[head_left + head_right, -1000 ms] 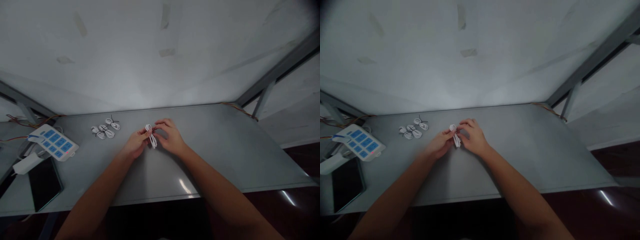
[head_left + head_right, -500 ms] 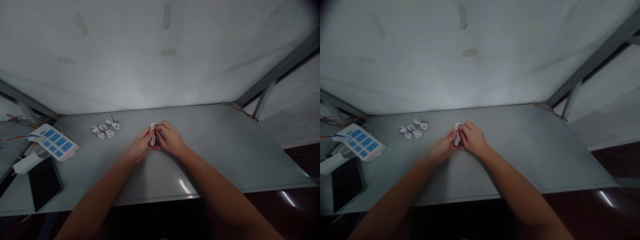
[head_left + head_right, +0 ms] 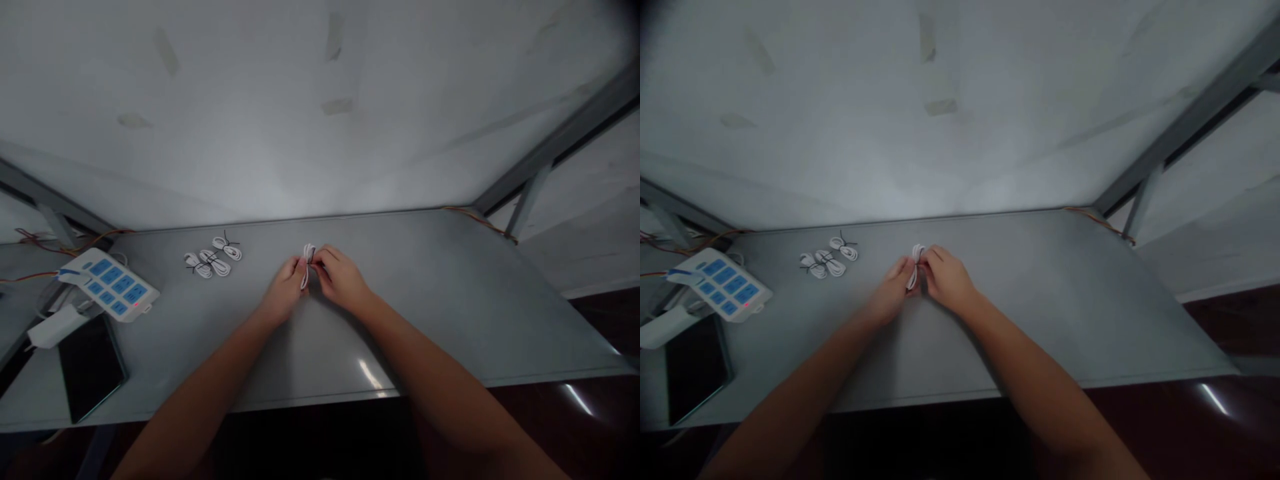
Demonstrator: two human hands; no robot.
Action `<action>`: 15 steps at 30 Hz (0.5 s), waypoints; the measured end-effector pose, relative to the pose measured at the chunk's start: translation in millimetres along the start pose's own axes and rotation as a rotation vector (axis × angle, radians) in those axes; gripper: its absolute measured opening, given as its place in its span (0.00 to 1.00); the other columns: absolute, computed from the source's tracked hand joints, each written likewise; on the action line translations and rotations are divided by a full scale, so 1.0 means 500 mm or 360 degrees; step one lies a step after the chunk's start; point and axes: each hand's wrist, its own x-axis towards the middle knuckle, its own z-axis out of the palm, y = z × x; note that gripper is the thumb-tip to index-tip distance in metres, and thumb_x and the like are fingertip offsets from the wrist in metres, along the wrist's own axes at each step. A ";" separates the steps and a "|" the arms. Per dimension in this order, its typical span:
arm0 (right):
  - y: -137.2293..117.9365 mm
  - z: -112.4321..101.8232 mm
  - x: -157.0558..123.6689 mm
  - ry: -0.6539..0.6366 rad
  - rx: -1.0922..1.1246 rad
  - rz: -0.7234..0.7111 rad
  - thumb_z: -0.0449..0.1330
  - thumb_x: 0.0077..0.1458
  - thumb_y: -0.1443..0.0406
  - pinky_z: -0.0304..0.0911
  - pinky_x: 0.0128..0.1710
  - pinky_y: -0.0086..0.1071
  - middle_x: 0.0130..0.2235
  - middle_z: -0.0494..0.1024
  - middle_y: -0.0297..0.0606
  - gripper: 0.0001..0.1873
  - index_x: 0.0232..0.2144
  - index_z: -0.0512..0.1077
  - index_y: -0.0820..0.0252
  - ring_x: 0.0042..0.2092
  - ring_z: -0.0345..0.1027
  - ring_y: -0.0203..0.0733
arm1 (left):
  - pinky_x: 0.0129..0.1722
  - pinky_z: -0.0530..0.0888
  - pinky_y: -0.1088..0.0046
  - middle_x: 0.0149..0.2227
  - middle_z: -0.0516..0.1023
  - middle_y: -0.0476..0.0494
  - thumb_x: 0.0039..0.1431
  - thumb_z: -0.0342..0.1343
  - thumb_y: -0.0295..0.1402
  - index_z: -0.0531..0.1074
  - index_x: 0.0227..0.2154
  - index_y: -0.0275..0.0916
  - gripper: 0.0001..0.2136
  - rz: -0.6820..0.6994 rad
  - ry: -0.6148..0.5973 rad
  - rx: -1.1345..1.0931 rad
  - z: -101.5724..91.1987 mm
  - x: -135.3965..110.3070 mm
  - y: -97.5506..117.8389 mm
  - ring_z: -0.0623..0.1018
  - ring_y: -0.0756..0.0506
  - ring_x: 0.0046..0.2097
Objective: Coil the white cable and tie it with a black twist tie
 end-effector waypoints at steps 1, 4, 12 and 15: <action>0.001 0.001 0.000 0.0015 0.0046 0.0038 0.54 0.62 0.72 0.66 0.40 0.37 0.38 0.75 0.41 0.07 0.35 0.68 0.55 0.39 0.69 0.45 | 0.30 0.68 0.71 0.27 0.67 0.51 0.69 0.49 0.55 0.69 0.37 0.42 0.20 0.0065 0.0020 0.0134 -0.002 -0.001 0.001 0.69 0.48 0.28; 0.006 0.008 -0.001 0.0104 0.0300 0.0231 0.57 0.62 0.69 0.66 0.40 0.36 0.36 0.77 0.39 0.04 0.34 0.69 0.55 0.38 0.71 0.43 | 0.42 0.72 0.67 0.36 0.75 0.45 0.72 0.47 0.45 0.70 0.45 0.40 0.14 0.0322 0.0087 0.0499 -0.008 -0.002 0.000 0.75 0.45 0.38; 0.029 0.009 0.007 0.0017 0.0945 0.0817 0.63 0.56 0.61 0.64 0.34 0.33 0.27 0.77 0.34 0.07 0.29 0.72 0.56 0.31 0.70 0.39 | 0.54 0.72 0.60 0.47 0.75 0.38 0.72 0.46 0.28 0.72 0.48 0.39 0.11 0.1046 0.0081 0.0875 -0.022 0.006 -0.012 0.75 0.41 0.51; 0.027 0.006 0.007 -0.0111 0.1056 0.0846 0.63 0.57 0.57 0.64 0.33 0.33 0.26 0.75 0.34 0.11 0.27 0.70 0.56 0.29 0.68 0.39 | 0.60 0.70 0.54 0.51 0.73 0.37 0.67 0.48 0.22 0.76 0.45 0.40 0.14 0.1134 0.0153 0.0957 -0.035 0.013 -0.012 0.73 0.40 0.56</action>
